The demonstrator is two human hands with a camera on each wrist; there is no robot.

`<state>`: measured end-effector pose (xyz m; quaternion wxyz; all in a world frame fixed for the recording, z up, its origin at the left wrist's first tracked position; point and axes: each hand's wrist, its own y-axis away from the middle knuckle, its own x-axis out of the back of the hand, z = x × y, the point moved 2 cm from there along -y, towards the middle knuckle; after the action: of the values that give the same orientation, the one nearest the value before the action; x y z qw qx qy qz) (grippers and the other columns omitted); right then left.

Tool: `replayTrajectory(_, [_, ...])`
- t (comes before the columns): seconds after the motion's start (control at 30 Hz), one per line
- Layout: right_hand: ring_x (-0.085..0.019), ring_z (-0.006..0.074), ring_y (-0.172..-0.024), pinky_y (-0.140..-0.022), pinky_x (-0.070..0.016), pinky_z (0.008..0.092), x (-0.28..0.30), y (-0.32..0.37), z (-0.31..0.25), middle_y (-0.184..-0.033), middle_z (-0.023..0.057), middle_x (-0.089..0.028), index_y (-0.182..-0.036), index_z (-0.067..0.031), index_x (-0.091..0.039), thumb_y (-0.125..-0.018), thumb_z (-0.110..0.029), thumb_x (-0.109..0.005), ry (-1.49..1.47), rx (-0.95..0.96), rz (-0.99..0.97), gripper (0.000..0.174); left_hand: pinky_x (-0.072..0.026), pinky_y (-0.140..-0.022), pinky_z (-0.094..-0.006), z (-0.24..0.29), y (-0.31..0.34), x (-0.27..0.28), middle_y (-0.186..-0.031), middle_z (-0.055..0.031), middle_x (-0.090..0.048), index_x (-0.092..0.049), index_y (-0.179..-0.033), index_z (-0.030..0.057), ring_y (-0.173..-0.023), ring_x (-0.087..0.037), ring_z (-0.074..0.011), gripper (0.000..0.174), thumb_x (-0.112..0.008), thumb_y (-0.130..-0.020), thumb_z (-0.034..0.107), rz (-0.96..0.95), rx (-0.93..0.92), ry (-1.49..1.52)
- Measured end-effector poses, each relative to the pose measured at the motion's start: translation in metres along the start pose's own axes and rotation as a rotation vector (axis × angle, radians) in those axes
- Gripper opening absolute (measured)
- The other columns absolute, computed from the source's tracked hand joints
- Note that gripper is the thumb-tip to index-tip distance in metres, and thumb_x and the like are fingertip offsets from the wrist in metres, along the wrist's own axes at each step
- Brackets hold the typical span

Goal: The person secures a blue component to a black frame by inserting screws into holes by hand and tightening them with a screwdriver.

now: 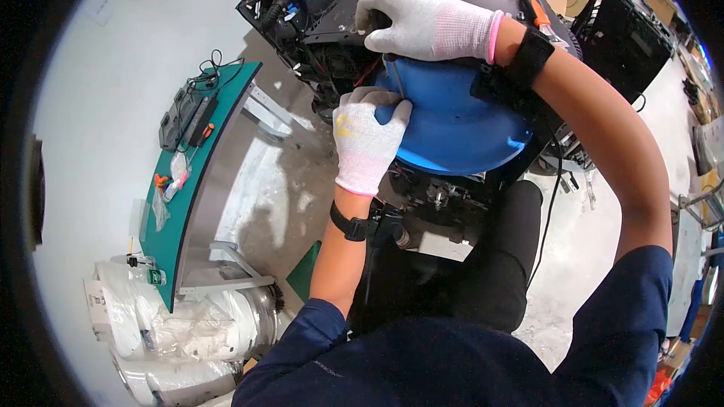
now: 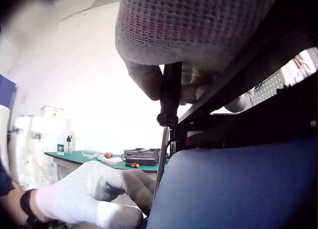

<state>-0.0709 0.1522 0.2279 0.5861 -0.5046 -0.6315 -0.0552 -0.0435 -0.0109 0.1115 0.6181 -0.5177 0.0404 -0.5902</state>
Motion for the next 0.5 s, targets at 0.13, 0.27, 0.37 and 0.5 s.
replayTrajectory(0.13, [-0.066,0.0362,-0.079,-0.074,-0.0528,0.0406,0.015,0.033,-0.024,-0.082,0.0198,-0.066,-0.095,0.0005,-0.066,-0.087,-0.02,-0.067,0.053,-0.02,0.099,0.022,-0.052,-0.082,-0.0436,0.001,-0.002,-0.001,-0.091,-0.0126,-0.072,-0.075,-0.079,0.0033,-0.087,-0.066,-0.0333,0.015,-0.075,-0.075,0.018,0.02,-0.042,-0.011])
replayTrajectory(0.27, [-0.068,0.0231,-0.077,-0.072,-0.0538,0.033,0.04,0.073,-0.038,-0.084,0.0137,-0.067,-0.097,0.0001,-0.067,-0.089,-0.016,-0.07,-0.01,-0.101,0.309,0.019,-0.0523,-0.081,-0.0424,-0.001,-0.002,-0.002,-0.093,-0.0129,-0.072,-0.075,-0.082,0.002,-0.087,-0.067,-0.032,0.013,-0.075,-0.076,0.014,-0.018,-0.046,-0.033])
replayTrajectory(0.37, [-0.067,0.0164,-0.078,-0.074,-0.0545,0.0318,0.054,0.093,-0.025,-0.086,0.0117,-0.068,-0.099,0.0005,-0.067,-0.092,-0.018,-0.071,0.016,-0.103,0.381,0.02,-0.0524,-0.081,-0.0405,0.0,-0.001,-0.001,-0.095,-0.0127,-0.072,-0.074,-0.087,0.0006,-0.088,-0.067,-0.03,0.014,-0.075,-0.078,0.011,-0.036,-0.072,-0.025])
replayTrajectory(0.5, [-0.067,0.0214,-0.087,-0.079,-0.0514,0.0314,0.062,0.107,-0.012,-0.092,0.0128,-0.07,-0.105,0.0023,-0.067,-0.088,-0.015,-0.07,-0.045,-0.163,0.297,0.024,-0.0528,-0.08,-0.0353,-0.006,-0.002,-0.002,-0.093,-0.0122,-0.071,-0.073,-0.088,-0.0014,-0.086,-0.068,-0.0255,0.018,-0.078,-0.079,0.013,-0.069,-0.004,-0.007])
